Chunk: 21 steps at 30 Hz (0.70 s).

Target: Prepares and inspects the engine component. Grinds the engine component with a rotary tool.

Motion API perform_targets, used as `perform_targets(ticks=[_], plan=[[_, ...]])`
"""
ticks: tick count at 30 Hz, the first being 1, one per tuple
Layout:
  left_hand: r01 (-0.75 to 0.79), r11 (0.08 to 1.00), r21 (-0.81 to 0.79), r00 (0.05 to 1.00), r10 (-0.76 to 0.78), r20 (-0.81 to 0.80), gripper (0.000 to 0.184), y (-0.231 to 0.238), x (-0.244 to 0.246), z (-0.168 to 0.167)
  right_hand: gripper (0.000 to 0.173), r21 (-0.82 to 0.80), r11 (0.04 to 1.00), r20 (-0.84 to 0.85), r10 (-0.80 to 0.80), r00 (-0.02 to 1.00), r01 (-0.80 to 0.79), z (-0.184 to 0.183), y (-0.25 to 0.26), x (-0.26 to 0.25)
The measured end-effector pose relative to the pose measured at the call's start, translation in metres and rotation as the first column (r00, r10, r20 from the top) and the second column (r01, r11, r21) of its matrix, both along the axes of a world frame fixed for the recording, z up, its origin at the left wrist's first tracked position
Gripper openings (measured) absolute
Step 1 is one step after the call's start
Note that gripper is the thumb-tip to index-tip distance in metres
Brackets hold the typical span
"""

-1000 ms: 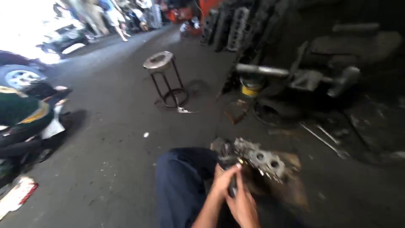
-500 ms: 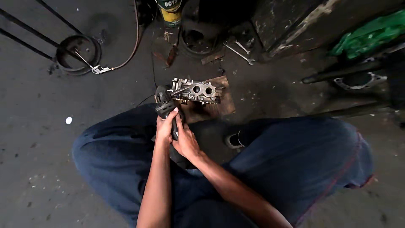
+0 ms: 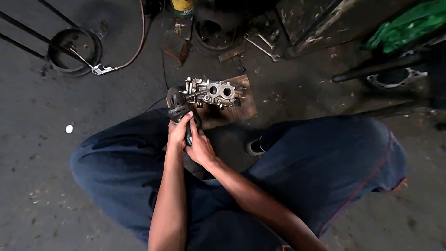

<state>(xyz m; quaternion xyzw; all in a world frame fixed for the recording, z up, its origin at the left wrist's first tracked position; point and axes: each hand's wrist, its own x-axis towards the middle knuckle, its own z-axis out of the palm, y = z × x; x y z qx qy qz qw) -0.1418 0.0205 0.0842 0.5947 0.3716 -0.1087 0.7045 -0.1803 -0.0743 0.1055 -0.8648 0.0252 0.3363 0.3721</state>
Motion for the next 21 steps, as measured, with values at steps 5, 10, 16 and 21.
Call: perform_targets(ticks=[5,10,16,21], plan=[[0.023,1.000,0.014,0.999,-0.022,-0.031,0.055,-0.002,-0.004,0.001,0.100,0.001,1.000,-0.010,-0.019,1.000,0.019,0.002,-0.001,-0.007],[-0.003,0.999,0.035,1.000,0.004,-0.026,0.055,0.002,0.000,0.002,0.102,0.011,1.000,-0.014,0.001,1.000,-0.001,0.004,0.002,0.002],[0.042,0.997,0.057,0.997,-0.038,-0.062,0.056,0.002,0.001,0.006,0.105,0.012,0.999,-0.032,-0.033,0.999,0.033,0.006,0.004,-0.002],[0.000,0.998,0.061,1.000,0.002,-0.027,0.062,0.005,0.001,0.001,0.108,0.034,0.999,-0.023,-0.021,1.000,0.022,0.002,0.004,0.006]])
